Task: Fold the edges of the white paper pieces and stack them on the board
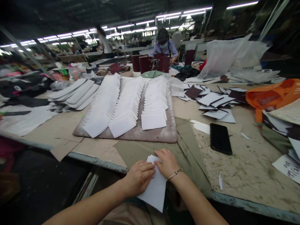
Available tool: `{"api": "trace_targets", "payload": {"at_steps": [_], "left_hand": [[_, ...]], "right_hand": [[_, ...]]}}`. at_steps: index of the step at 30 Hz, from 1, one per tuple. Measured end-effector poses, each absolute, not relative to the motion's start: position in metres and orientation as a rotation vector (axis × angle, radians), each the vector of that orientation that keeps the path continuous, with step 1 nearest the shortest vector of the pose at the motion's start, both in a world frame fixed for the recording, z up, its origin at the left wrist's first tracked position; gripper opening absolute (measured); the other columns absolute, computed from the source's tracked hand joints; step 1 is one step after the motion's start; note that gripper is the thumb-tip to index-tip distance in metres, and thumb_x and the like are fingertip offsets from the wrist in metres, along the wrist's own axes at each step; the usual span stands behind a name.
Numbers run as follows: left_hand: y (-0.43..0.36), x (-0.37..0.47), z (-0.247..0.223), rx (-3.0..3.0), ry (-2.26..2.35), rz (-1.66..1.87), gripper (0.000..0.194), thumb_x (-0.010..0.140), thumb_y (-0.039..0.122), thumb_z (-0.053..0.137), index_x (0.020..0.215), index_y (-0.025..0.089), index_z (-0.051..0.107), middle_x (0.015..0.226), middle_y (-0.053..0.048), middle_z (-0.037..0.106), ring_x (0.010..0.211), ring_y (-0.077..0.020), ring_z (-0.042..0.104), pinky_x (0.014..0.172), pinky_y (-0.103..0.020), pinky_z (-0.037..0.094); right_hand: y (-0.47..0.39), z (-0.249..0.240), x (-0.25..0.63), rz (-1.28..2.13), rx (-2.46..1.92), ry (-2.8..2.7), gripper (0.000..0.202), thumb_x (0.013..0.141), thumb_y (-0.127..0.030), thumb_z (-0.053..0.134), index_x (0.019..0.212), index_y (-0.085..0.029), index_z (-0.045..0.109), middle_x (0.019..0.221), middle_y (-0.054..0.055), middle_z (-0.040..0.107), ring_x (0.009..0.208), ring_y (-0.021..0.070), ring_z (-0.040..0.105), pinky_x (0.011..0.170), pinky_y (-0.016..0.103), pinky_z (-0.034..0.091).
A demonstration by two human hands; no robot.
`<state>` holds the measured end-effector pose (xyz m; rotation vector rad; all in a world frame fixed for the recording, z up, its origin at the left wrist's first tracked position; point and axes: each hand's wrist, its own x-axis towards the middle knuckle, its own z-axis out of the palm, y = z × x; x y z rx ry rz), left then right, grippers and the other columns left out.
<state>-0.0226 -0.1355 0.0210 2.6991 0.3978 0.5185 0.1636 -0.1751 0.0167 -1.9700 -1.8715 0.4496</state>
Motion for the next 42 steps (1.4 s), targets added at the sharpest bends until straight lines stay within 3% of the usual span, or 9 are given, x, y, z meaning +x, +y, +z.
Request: {"api": "trace_targets", "payload": {"at_steps": [3,7,11,15,23,27,32,42], "left_hand": [[-0.131,-0.027,0.022,2.619,0.418,0.59,0.027,0.089,0.019,0.044,0.11,0.016,0.061,0.111,-0.01,0.06,0.1,-0.0188,0.054,0.089,-0.034,0.045],[-0.12,-0.032,0.02,2.674,0.49,0.538,0.028,0.089,0.022,0.046,0.113,0.019,0.06,0.115,-0.008,0.059,0.103,-0.0228,0.049,0.092,-0.042,0.04],[-0.119,-0.032,0.019,2.755,0.508,0.419,0.029,0.089,0.024,0.046,0.116,0.02,0.058,0.117,-0.007,0.06,0.102,-0.0236,0.048,0.088,-0.043,0.038],[-0.127,-0.031,0.019,2.761,0.541,0.418,0.028,0.089,0.024,0.045,0.114,0.019,0.058,0.115,-0.007,0.06,0.097,-0.0226,0.048,0.086,-0.042,0.038],[-0.134,-0.029,0.016,2.732,0.536,0.41,0.031,0.09,0.028,0.043,0.115,0.015,0.055,0.116,-0.009,0.058,0.095,-0.0225,0.048,0.086,-0.042,0.039],[-0.135,-0.028,0.015,2.722,0.566,0.4,0.029,0.089,0.028,0.044,0.113,0.015,0.056,0.115,-0.009,0.058,0.093,-0.0227,0.048,0.084,-0.042,0.04],[-0.135,-0.027,0.017,2.72,0.575,0.395,0.03,0.09,0.028,0.044,0.114,0.015,0.055,0.116,-0.009,0.058,0.093,-0.0229,0.048,0.082,-0.041,0.04],[-0.135,-0.029,0.013,2.708,0.559,0.419,0.031,0.091,0.027,0.042,0.115,0.014,0.056,0.12,-0.009,0.057,0.094,-0.0229,0.048,0.085,-0.042,0.041]], "right_hand": [[-0.175,0.018,0.168,0.536,-1.95,-1.814,0.034,0.076,-0.015,0.057,0.109,-0.02,0.066,0.092,0.006,0.063,0.09,0.0186,0.057,0.083,0.03,0.045],[-0.177,0.017,0.167,0.564,-1.972,-1.744,0.027,0.076,-0.017,0.058,0.099,-0.023,0.069,0.088,0.004,0.062,0.088,0.0178,0.057,0.081,0.03,0.045],[-0.182,0.014,0.166,0.402,-2.031,-1.709,0.03,0.078,-0.023,0.058,0.107,-0.019,0.065,0.097,0.007,0.062,0.092,0.0204,0.056,0.083,0.033,0.045],[-0.183,0.013,0.166,0.44,-2.065,-1.756,0.028,0.079,-0.022,0.057,0.106,-0.018,0.064,0.09,0.005,0.063,0.086,0.0197,0.057,0.08,0.032,0.045],[-0.181,0.007,0.167,0.422,-1.925,-1.799,0.022,0.08,-0.017,0.058,0.094,-0.028,0.071,0.079,0.001,0.061,0.08,0.0159,0.056,0.074,0.029,0.041],[-0.183,0.005,0.167,0.344,-1.842,-1.792,0.02,0.081,-0.015,0.061,0.09,-0.029,0.072,0.076,0.0,0.058,0.078,0.0149,0.053,0.084,0.034,0.037],[-0.186,0.009,0.167,0.288,-1.789,-1.885,0.023,0.083,-0.014,0.059,0.091,-0.031,0.071,0.079,-0.001,0.056,0.079,0.0146,0.051,0.1,0.048,0.022],[-0.185,0.017,0.169,0.306,-1.773,-2.049,0.025,0.085,-0.012,0.055,0.095,-0.031,0.068,0.082,-0.001,0.054,0.081,0.0148,0.048,0.103,0.054,0.015]]}}
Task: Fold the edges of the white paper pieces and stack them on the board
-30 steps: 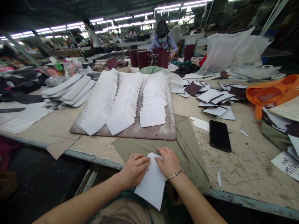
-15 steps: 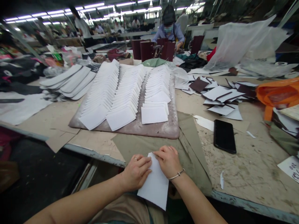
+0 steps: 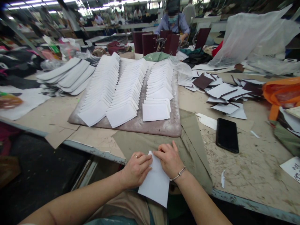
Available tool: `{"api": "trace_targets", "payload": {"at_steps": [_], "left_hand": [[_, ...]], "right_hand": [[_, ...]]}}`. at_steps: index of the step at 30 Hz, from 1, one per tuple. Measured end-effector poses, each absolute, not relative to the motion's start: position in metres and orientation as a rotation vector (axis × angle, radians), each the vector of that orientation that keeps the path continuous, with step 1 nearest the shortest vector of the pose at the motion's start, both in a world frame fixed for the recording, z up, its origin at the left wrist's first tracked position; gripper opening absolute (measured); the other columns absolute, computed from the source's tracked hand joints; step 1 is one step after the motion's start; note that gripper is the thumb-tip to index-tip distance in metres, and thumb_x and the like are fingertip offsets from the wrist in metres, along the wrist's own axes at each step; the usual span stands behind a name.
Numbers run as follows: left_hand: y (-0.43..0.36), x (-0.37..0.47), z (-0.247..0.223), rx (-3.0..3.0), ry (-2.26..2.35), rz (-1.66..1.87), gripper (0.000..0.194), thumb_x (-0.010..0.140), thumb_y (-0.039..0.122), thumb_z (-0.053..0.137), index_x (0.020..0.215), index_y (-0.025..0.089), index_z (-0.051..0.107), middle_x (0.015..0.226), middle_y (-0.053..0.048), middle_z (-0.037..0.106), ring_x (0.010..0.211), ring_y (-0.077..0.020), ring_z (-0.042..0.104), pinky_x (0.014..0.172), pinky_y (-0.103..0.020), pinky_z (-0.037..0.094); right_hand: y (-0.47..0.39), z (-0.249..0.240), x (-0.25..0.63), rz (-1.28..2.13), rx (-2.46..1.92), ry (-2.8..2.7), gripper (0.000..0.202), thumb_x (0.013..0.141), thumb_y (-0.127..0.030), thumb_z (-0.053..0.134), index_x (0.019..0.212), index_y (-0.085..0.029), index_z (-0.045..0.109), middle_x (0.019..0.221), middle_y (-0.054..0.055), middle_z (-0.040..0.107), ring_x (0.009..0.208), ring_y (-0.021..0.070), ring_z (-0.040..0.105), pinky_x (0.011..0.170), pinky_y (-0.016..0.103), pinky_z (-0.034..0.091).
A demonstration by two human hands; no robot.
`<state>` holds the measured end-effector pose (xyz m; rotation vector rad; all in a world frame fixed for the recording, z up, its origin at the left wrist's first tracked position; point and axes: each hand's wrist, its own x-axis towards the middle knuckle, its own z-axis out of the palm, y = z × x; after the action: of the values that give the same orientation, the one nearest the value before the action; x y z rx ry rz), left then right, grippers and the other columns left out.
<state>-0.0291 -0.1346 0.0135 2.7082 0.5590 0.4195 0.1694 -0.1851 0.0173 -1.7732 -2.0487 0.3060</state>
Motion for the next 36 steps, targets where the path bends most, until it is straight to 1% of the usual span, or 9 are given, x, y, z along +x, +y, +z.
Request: {"api": "trace_targets", "payload": {"at_steps": [10,13,16,19,22,26,29,34,36], "left_hand": [[-0.133,-0.029,0.016,2.625,0.534,0.413,0.03,0.091,0.023,0.043,0.115,0.015,0.056,0.114,-0.01,0.059,0.094,-0.0226,0.051,0.086,-0.042,0.045],[-0.128,-0.033,0.016,2.495,0.515,0.51,0.03,0.091,0.021,0.042,0.118,0.015,0.055,0.112,-0.011,0.057,0.097,-0.0197,0.053,0.088,-0.036,0.047],[-0.119,-0.035,0.015,2.414,0.616,0.551,0.038,0.09,0.014,0.039,0.125,0.017,0.05,0.105,-0.01,0.052,0.092,-0.0157,0.052,0.082,-0.029,0.049],[-0.112,-0.031,0.015,2.563,0.652,0.422,0.049,0.082,0.006,0.039,0.129,0.019,0.048,0.097,-0.009,0.049,0.085,-0.0172,0.049,0.077,-0.031,0.049],[-0.109,-0.025,0.014,2.736,0.624,0.271,0.051,0.079,0.007,0.043,0.129,0.018,0.048,0.096,-0.009,0.049,0.084,-0.0201,0.046,0.077,-0.036,0.048],[-0.109,-0.022,0.013,2.858,0.58,0.191,0.045,0.082,0.012,0.044,0.126,0.013,0.05,0.098,-0.011,0.051,0.085,-0.022,0.044,0.077,-0.036,0.047],[-0.109,-0.023,0.013,2.922,0.579,0.137,0.044,0.083,0.014,0.043,0.127,0.015,0.049,0.1,-0.011,0.051,0.085,-0.0225,0.045,0.073,-0.035,0.047],[-0.109,-0.024,0.015,2.963,0.565,0.109,0.044,0.084,0.015,0.045,0.128,0.016,0.047,0.101,-0.01,0.051,0.085,-0.023,0.045,0.069,-0.035,0.047],[-0.109,-0.024,0.015,2.959,0.57,0.11,0.044,0.084,0.015,0.046,0.128,0.017,0.047,0.102,-0.01,0.051,0.086,-0.0231,0.045,0.07,-0.035,0.047]], "right_hand": [[-0.186,0.023,0.168,0.303,-1.809,-2.145,0.024,0.086,-0.012,0.055,0.096,-0.03,0.067,0.085,-0.001,0.056,0.083,0.0151,0.047,0.104,0.054,0.015],[-0.186,0.025,0.165,0.266,-1.804,-2.169,0.024,0.086,-0.011,0.055,0.096,-0.03,0.066,0.084,-0.001,0.056,0.083,0.015,0.047,0.105,0.054,0.013],[-0.186,0.025,0.163,0.214,-1.786,-2.2,0.023,0.085,-0.011,0.057,0.095,-0.029,0.066,0.083,-0.002,0.056,0.083,0.0148,0.047,0.107,0.054,0.011],[-0.186,0.024,0.163,0.168,-1.775,-2.229,0.02,0.084,-0.012,0.058,0.094,-0.028,0.065,0.084,-0.002,0.057,0.083,0.015,0.047,0.108,0.055,0.008],[-0.187,0.023,0.163,0.134,-1.768,-2.232,0.019,0.085,-0.013,0.057,0.094,-0.027,0.065,0.084,-0.001,0.058,0.083,0.0152,0.047,0.108,0.055,0.008],[-0.189,0.023,0.163,0.116,-1.752,-2.212,0.022,0.086,-0.013,0.054,0.097,-0.028,0.066,0.082,-0.001,0.057,0.081,0.0147,0.047,0.108,0.055,0.011],[-0.19,0.022,0.167,0.209,-1.724,-2.163,0.028,0.086,-0.01,0.05,0.099,-0.028,0.066,0.084,0.0,0.056,0.081,0.0142,0.05,0.106,0.057,0.014],[-0.192,0.013,0.187,0.328,-1.596,-1.999,0.031,0.085,-0.017,0.053,0.114,-0.024,0.062,0.093,0.004,0.058,0.087,0.0161,0.055,0.1,0.049,0.033],[-0.193,0.01,0.193,0.323,-1.56,-1.984,0.029,0.085,-0.019,0.054,0.111,-0.024,0.064,0.09,0.004,0.058,0.085,0.0157,0.056,0.097,0.046,0.037]]}}
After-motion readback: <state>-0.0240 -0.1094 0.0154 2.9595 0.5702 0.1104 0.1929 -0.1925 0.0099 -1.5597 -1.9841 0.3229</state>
